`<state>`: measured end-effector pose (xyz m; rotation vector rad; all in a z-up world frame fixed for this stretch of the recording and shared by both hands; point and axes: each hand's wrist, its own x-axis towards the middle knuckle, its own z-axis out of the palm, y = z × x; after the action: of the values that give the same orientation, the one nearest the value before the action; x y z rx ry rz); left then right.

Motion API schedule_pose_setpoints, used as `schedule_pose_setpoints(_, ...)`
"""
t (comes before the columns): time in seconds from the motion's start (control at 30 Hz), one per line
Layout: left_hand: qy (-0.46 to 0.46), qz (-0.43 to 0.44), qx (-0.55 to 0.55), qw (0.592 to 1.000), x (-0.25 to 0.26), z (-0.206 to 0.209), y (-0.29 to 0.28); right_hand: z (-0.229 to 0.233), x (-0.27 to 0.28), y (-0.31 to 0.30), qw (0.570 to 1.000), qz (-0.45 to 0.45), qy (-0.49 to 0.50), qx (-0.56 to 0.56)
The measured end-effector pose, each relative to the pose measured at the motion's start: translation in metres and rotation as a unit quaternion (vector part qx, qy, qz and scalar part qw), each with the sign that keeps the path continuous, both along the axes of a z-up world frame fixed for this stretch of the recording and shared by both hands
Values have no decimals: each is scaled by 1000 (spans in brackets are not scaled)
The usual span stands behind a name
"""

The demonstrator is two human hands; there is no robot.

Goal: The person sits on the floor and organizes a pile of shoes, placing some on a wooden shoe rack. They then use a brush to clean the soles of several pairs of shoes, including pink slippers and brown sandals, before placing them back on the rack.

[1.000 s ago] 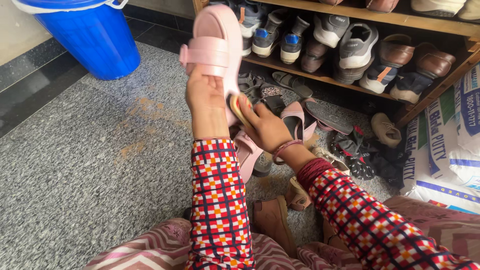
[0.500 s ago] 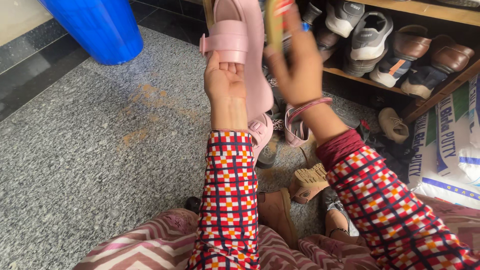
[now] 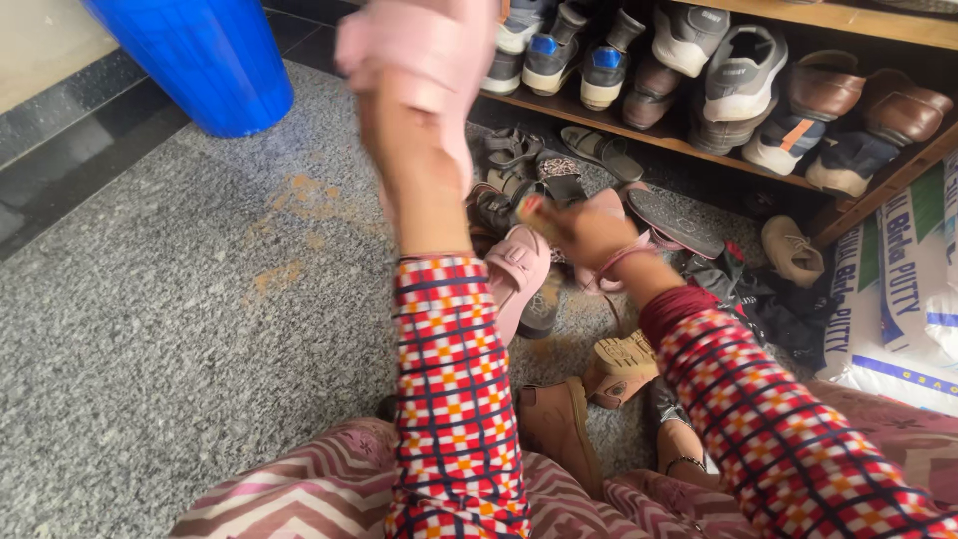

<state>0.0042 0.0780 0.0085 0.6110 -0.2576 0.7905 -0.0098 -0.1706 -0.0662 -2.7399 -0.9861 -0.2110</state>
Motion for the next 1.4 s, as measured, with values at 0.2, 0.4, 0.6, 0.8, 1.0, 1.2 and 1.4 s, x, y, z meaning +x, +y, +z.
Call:
schedule_pose_setpoints(0.2, 312, 200, 345, 862, -11, -12, -60, 54, 38, -46, 925, 23, -297, 237)
schedule_pose_setpoints(0.4, 292, 180, 699, 627, -48, -3, -96, 126, 15, -70, 902, 7, -5, 431)
schedule_pose_setpoints(0.6, 169, 121, 788, 580, -75, 3, -100, 174, -17, -74, 960, 188, 12, 206)
schedule_pose_setpoints(0.8, 164, 46, 802, 573, -92, 9, -126, 160, -5, -80, 997, -22, 70, -16)
schedule_pose_setpoints(1.0, 124, 29, 849, 512, -98, 21, -140, 126, 15, -101, 981, -132, -88, 112)
schedule_pose_setpoints(1.2, 75, 75, 811, 576, -97, 18, -145, 134, 27, -111, 984, 7, -165, 71)
schedule_pose_setpoints(1.4, 144, 60, 812, 563, -95, 25, -121, 143, 21, -112, 989, 94, 116, 6)
